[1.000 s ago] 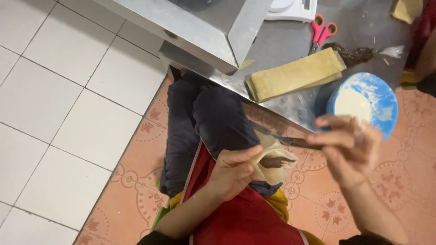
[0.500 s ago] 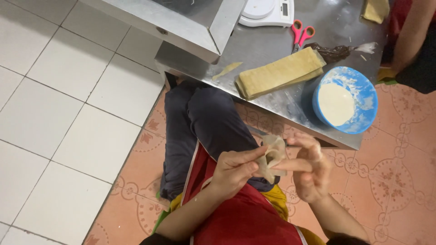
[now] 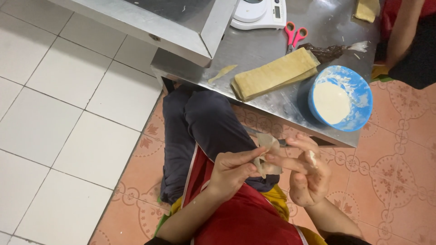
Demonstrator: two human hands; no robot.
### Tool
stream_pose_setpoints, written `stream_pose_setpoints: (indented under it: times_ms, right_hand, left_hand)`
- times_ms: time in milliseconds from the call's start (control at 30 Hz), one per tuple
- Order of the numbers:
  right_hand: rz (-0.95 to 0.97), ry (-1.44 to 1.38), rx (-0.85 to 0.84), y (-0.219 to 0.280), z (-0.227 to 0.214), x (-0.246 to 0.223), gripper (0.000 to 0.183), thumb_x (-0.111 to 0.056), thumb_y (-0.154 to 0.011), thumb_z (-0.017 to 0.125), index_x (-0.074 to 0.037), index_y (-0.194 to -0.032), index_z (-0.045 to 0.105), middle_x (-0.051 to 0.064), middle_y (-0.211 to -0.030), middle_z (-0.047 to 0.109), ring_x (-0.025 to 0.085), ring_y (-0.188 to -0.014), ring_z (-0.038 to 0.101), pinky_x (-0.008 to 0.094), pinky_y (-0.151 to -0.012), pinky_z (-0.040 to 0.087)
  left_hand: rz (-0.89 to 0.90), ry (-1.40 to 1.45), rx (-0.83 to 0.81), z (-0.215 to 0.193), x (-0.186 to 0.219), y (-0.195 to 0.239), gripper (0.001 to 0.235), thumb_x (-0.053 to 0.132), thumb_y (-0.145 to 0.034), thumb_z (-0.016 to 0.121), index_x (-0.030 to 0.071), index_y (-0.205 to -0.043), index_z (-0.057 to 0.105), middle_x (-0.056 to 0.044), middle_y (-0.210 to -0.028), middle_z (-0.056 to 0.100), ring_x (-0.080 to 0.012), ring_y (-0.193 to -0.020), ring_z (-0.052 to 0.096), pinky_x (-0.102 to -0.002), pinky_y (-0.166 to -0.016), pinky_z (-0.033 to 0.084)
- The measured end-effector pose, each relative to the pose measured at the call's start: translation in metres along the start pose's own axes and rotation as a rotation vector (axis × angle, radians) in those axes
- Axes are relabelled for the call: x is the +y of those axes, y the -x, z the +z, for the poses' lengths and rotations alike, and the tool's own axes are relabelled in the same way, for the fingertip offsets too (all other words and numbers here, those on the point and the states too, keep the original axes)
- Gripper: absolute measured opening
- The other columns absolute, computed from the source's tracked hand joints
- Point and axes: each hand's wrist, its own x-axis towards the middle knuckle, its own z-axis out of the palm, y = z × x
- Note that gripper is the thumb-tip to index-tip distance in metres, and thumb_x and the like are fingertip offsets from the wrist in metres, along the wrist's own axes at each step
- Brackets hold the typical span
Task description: Folding wonton wrappers with a chocolate filling to prepare for cooking.
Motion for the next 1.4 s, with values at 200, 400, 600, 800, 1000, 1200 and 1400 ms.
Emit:
stream_pose_setpoints:
  times_ms: [200,400,600,800,1000,1200,1400]
  right_hand:
    - [-0.166,0.325,-0.121,0.024,-0.013,0.022,0.038,-0.029,-0.11,0.044,-0.014,-0.144,0.05,0.013,-0.113,0.071,0.026,-0.135,0.05,0.049,-0.122,0.025]
    - [-0.073,0.098,0.031,0.005,-0.029,0.026,0.033,-0.006,-0.101,0.055,-0.009,-0.134,0.058,0.005,-0.126,0.071,0.027,-0.127,0.058,0.048,-0.123,0.03]
    - [0.436,0.859,-0.116,-0.046,-0.098,0.065,0.047,0.012,-0.091,0.052,-0.014,-0.122,0.075,0.027,-0.144,0.056,0.045,-0.144,0.037,0.055,-0.122,0.033]
    - [0.607,1.088,-0.494,0.008,-0.168,0.169,0.059,0.015,-0.074,0.05,-0.02,-0.106,0.085,0.024,-0.153,0.056,0.046,-0.142,0.034,0.054,-0.119,0.026]
    - [0.791,0.25,0.011,-0.022,-0.122,0.094,0.044,0.009,-0.096,0.044,-0.019,-0.104,0.077,0.013,-0.149,0.062,0.036,-0.144,0.049,0.044,-0.122,0.036]
    - [0.401,1.173,-0.218,0.025,-0.143,0.172,0.045,0.005,-0.083,0.057,-0.017,-0.109,0.086,0.024,-0.144,0.06,0.046,-0.129,0.048,0.051,-0.111,0.04]
    - [0.815,0.369,0.233,0.01,-0.15,0.142,0.04,0.011,-0.094,0.04,-0.008,-0.111,0.071,0.008,-0.144,0.061,0.029,-0.13,0.06,0.042,-0.116,0.046]
  left_hand:
    - [-0.041,0.018,-0.082,0.001,0.01,0.001,0.045,-0.005,-0.104,0.06,-0.005,-0.148,0.055,-0.014,-0.132,0.071,-0.0148,-0.116,0.07,-0.028,-0.106,0.055]
    - [-0.219,0.082,0.128,0.007,0.0,0.001,0.048,-0.005,-0.098,0.065,-0.009,-0.146,0.059,-0.011,-0.123,0.07,-0.0124,-0.108,0.068,-0.027,-0.1,0.056]
    - [-0.132,0.004,0.333,0.013,0.008,-0.008,0.039,-0.009,-0.092,0.069,-0.009,-0.131,0.065,-0.013,-0.112,0.074,-0.0132,-0.096,0.072,-0.028,-0.088,0.06]
    - [-0.071,-0.101,0.336,0.01,0.005,-0.004,0.04,-0.009,-0.093,0.069,-0.01,-0.133,0.065,-0.013,-0.112,0.076,-0.0117,-0.097,0.071,-0.025,-0.089,0.057]
    - [-0.119,-0.09,0.328,0.025,0.025,-0.015,0.058,-0.007,-0.09,0.067,0.006,-0.145,0.057,-0.013,-0.11,0.077,-0.0114,-0.098,0.072,-0.023,-0.091,0.057]
    - [-0.065,-0.182,0.312,0.008,0.001,-0.001,0.028,-0.01,-0.096,0.069,-0.01,-0.124,0.07,-0.014,-0.11,0.076,-0.0148,-0.098,0.071,-0.027,-0.089,0.057]
    - [-0.038,-0.164,0.398,0.009,0.003,-0.008,0.029,-0.009,-0.097,0.065,-0.01,-0.126,0.07,-0.017,-0.118,0.074,-0.017,-0.106,0.07,-0.028,-0.096,0.056]
